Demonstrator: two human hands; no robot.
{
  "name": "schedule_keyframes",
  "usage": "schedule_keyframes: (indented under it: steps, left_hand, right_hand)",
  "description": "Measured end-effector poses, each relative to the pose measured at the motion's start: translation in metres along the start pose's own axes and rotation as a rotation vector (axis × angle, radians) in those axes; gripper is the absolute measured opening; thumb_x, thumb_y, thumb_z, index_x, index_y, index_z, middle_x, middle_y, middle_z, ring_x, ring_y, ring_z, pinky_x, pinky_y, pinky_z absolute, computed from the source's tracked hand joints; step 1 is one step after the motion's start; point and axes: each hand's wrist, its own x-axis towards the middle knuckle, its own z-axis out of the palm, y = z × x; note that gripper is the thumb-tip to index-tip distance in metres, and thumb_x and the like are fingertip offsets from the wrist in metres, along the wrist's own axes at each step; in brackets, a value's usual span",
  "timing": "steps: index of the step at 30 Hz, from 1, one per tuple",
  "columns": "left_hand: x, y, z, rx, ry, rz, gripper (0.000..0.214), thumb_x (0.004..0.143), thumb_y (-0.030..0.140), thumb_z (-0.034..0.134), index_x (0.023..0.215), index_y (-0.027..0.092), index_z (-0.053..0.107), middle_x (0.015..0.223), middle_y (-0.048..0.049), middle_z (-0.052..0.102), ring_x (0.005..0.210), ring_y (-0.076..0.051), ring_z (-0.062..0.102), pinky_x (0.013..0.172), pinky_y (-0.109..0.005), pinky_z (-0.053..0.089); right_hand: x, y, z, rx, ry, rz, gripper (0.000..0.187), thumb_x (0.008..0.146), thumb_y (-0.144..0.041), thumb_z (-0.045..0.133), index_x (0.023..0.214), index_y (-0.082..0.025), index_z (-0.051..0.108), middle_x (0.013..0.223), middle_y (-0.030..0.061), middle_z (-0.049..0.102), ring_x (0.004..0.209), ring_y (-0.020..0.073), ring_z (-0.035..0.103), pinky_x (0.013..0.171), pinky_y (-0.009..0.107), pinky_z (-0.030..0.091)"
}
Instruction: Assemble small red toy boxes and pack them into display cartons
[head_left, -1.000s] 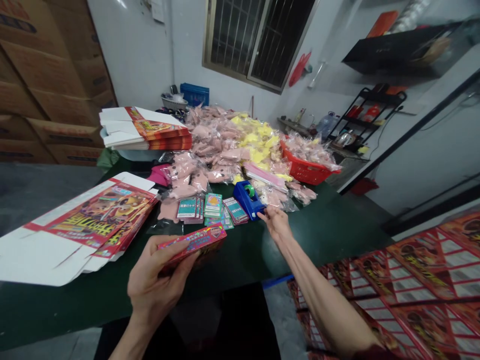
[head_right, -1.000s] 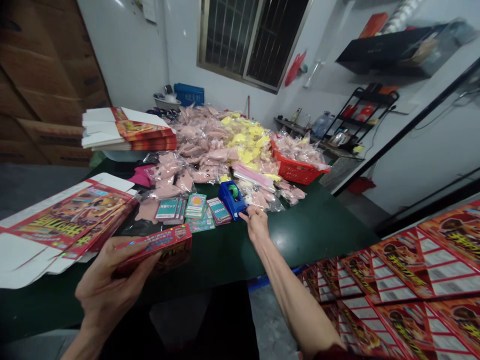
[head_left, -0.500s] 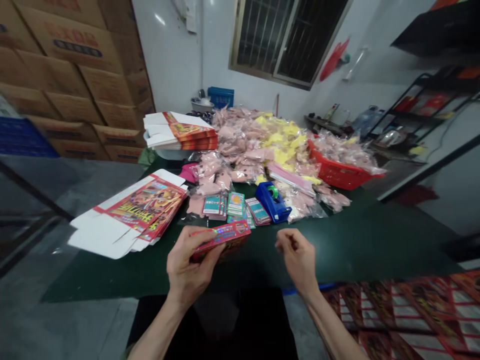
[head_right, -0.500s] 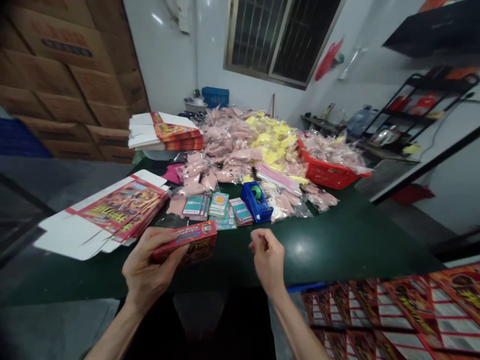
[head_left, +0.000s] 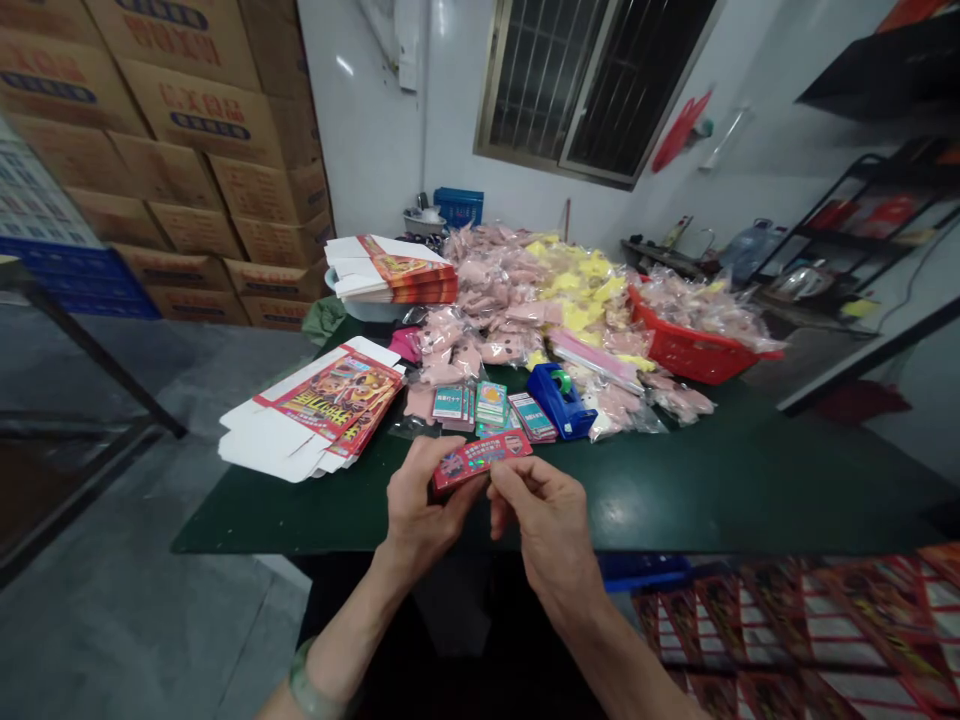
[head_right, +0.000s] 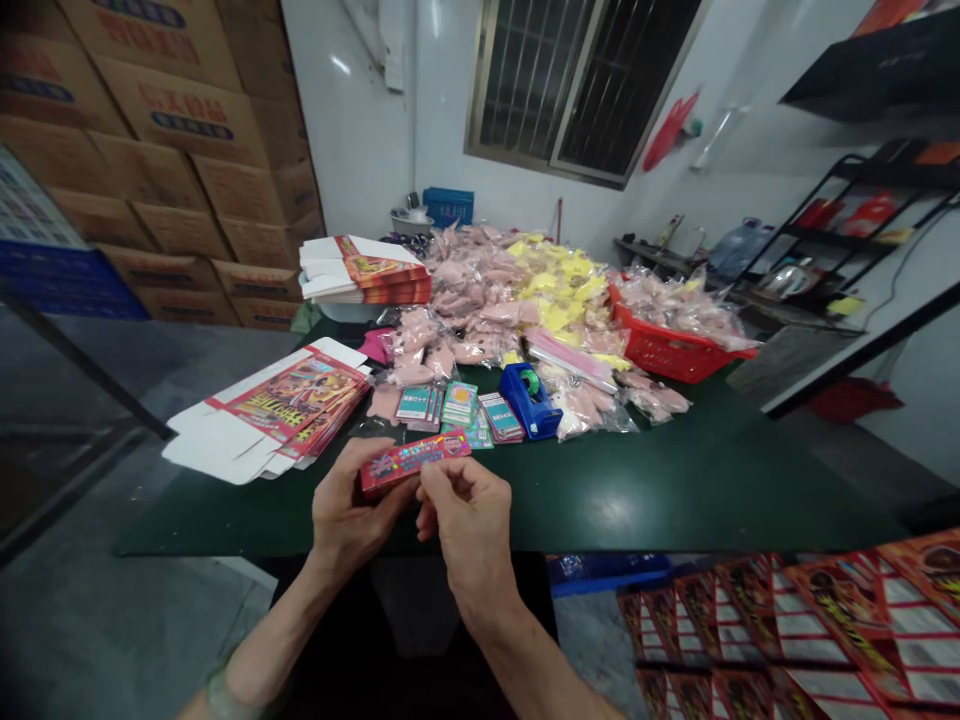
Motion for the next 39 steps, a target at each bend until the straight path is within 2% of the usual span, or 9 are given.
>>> schedule_keyframes:
  steps: [14, 20, 25, 27, 30, 32, 35, 37, 39]
  left_hand:
    - [0.010, -0.003, -0.012, 0.086, -0.302, 0.121, 0.030, 0.084, 0.016, 0.055, 0.112, 0.028, 0.061, 0.084, -0.0009, 0.049, 0.070, -0.009, 0.054, 0.057, -0.018, 0.046]
    - [0.021, -0.003, -0.017, -0.100, -0.322, 0.098, 0.033, 0.082, 0.012, 0.048, 0.112, 0.018, 0.061, 0.085, -0.0044, 0.050, 0.073, -0.013, 0.054, 0.059, -0.024, 0.048]
    - [0.025, -0.007, -0.003, -0.002, -0.123, 0.054, 0.018, 0.076, 0.017, 0.066, 0.094, 0.019, 0.067, 0.078, -0.0007, 0.053, 0.067, -0.010, 0.054, 0.058, -0.021, 0.048]
    - [0.027, -0.011, -0.005, 0.011, -0.154, 0.028, 0.019, 0.077, 0.015, 0.065, 0.095, 0.020, 0.067, 0.079, -0.0008, 0.054, 0.070, -0.010, 0.056, 0.061, -0.022, 0.049]
    - [0.029, -0.016, -0.020, -0.030, -0.311, -0.011, 0.025, 0.081, 0.015, 0.059, 0.103, 0.023, 0.066, 0.088, -0.0032, 0.058, 0.080, -0.014, 0.059, 0.069, -0.024, 0.051]
    - [0.029, -0.017, -0.033, -0.043, -0.359, -0.032, 0.028, 0.082, 0.015, 0.056, 0.107, 0.026, 0.064, 0.094, -0.0037, 0.059, 0.086, -0.015, 0.061, 0.072, -0.024, 0.052]
    - [0.028, -0.010, -0.044, -0.028, -0.375, -0.016, 0.032, 0.082, 0.015, 0.055, 0.110, 0.029, 0.063, 0.103, -0.0039, 0.060, 0.090, -0.017, 0.063, 0.071, -0.023, 0.054]
    - [0.030, 0.000, -0.041, -0.021, -0.426, 0.047, 0.032, 0.082, 0.015, 0.054, 0.108, 0.030, 0.063, 0.104, -0.0045, 0.060, 0.090, -0.017, 0.063, 0.067, -0.021, 0.055]
    - [0.032, 0.013, -0.029, -0.037, -0.505, 0.119, 0.030, 0.081, 0.015, 0.055, 0.106, 0.030, 0.065, 0.102, -0.0052, 0.060, 0.085, -0.017, 0.065, 0.063, -0.019, 0.055]
  right_hand:
    - [-0.002, -0.002, 0.006, 0.087, 0.027, 0.088, 0.028, 0.067, -0.036, 0.069, 0.055, -0.014, 0.056, 0.044, -0.0052, 0.051, 0.032, 0.0047, 0.042, 0.032, 0.017, 0.035]
    - [0.007, 0.049, 0.003, -0.045, 0.112, 0.163, 0.037, 0.065, -0.046, 0.068, 0.057, -0.018, 0.047, 0.041, -0.0086, 0.045, 0.030, 0.0052, 0.039, 0.030, 0.018, 0.033]
    - [0.010, 0.086, -0.005, -0.137, 0.053, 0.212, 0.036, 0.064, -0.045, 0.068, 0.062, -0.020, 0.043, 0.040, -0.0109, 0.039, 0.030, 0.0054, 0.033, 0.029, 0.018, 0.025]
    - [0.011, 0.087, -0.011, -0.159, 0.089, 0.162, 0.034, 0.061, -0.038, 0.072, 0.068, -0.020, 0.044, 0.048, -0.0101, 0.044, 0.036, 0.0055, 0.037, 0.034, 0.017, 0.030]
    - [0.013, 0.077, -0.024, -0.233, 0.169, 0.013, 0.039, 0.060, -0.029, 0.073, 0.091, -0.018, 0.051, 0.074, -0.0043, 0.055, 0.048, 0.0060, 0.045, 0.046, 0.019, 0.040]
    - [0.012, 0.067, -0.036, -0.278, 0.092, -0.076, 0.046, 0.064, -0.025, 0.070, 0.106, -0.019, 0.053, 0.092, 0.0003, 0.059, 0.056, 0.0070, 0.049, 0.054, 0.020, 0.043]
    - [0.009, 0.050, -0.058, -0.268, -0.187, -0.106, 0.033, 0.070, -0.022, 0.066, 0.103, -0.021, 0.061, 0.092, 0.0000, 0.063, 0.068, 0.0111, 0.056, 0.063, 0.021, 0.045]
    - [0.006, 0.039, -0.074, -0.300, -0.284, -0.113, 0.028, 0.070, -0.022, 0.067, 0.098, -0.023, 0.065, 0.085, -0.0021, 0.065, 0.074, 0.0136, 0.059, 0.066, 0.022, 0.045]
    - [0.004, 0.028, -0.091, -0.437, -0.289, -0.154, 0.030, 0.066, -0.023, 0.072, 0.096, -0.025, 0.067, 0.085, -0.0028, 0.067, 0.077, 0.0157, 0.060, 0.068, 0.022, 0.046]
